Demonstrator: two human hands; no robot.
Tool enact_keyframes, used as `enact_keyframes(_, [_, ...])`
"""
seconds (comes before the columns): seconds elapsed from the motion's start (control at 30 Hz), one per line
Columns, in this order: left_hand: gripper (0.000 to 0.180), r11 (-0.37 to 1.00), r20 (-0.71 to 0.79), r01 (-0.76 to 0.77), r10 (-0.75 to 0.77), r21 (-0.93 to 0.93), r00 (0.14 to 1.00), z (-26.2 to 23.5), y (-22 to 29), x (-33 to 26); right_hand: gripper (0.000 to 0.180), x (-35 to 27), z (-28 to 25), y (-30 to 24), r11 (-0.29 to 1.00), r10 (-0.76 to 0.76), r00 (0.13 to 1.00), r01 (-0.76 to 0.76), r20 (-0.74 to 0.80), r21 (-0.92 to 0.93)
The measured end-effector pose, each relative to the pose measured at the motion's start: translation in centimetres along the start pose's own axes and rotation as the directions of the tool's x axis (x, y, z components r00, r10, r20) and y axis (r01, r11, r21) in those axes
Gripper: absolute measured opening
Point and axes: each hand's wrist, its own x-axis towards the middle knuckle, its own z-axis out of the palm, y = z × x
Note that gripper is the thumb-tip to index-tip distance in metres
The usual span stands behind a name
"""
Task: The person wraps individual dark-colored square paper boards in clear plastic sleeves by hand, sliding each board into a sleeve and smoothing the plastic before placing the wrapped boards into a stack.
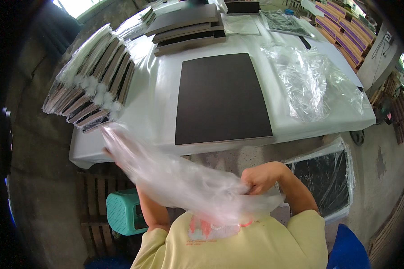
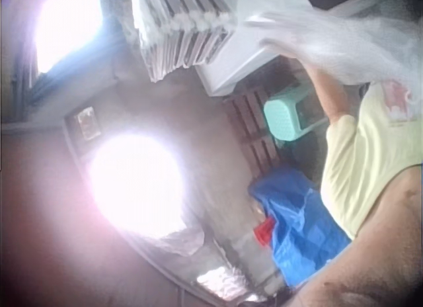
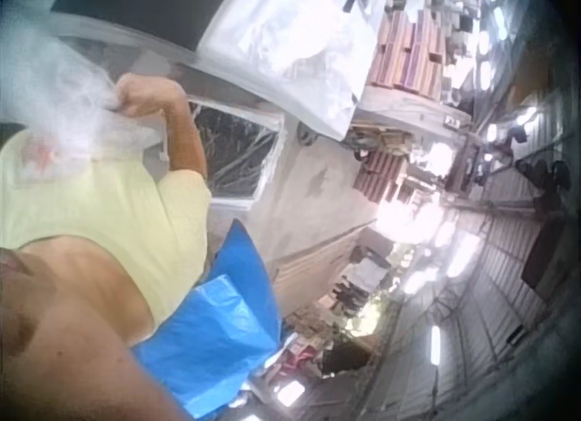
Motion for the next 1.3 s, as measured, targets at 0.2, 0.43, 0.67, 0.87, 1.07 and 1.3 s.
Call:
enact_keyframes(0.2, [0.041,0.709,0.115,0.475,-0.61,0.522,0.784,0.4,-5.4,-3.0,0.046,-1.0,-1.2,-7.2,0.434,-0.746,0.556,0.823,-0.366,0.367])
enact_keyframes(0.43, [0.044,0.96,-0.258,-0.222,0.261,0.172,0.93,0.2,1.9,-2.3,0.046,-3.9,-1.2,7.7,0.909,0.025,0.861,0.192,-0.507,0.37])
enact_keyframes(0.67, [0.048,0.903,-0.07,0.332,-0.325,0.273,0.943,-0.2,-6.5,-2.9,0.034,-0.4,-2.6,-5.2,0.149,-0.896,0.342,0.834,-0.285,0.531])
enact_keyframes(0.87, [0.047,0.889,0.023,0.458,-0.458,-0.011,0.889,1.0,-8.9,-4.9,0.035,-3.1,1.7,-3.9,0.711,-0.614,0.757,0.653,-0.222,0.26])
enact_keyframes(1.07, [0.054,0.883,-0.426,-0.467,0.441,0.048,0.79,-2.1,-5.8,-2.6,0.036,-1.6,2.4,-0.4,0.755,0.323,0.94,-0.323,-0.105,-0.57])
enact_keyframes(1.3, [0.05,0.834,-0.127,0.281,-0.252,0.474,0.959,-2.0,-1.5,-5.7,0.014,-6.9,-5.3,2.1,0.897,-0.077,0.601,0.39,-0.796,0.208])
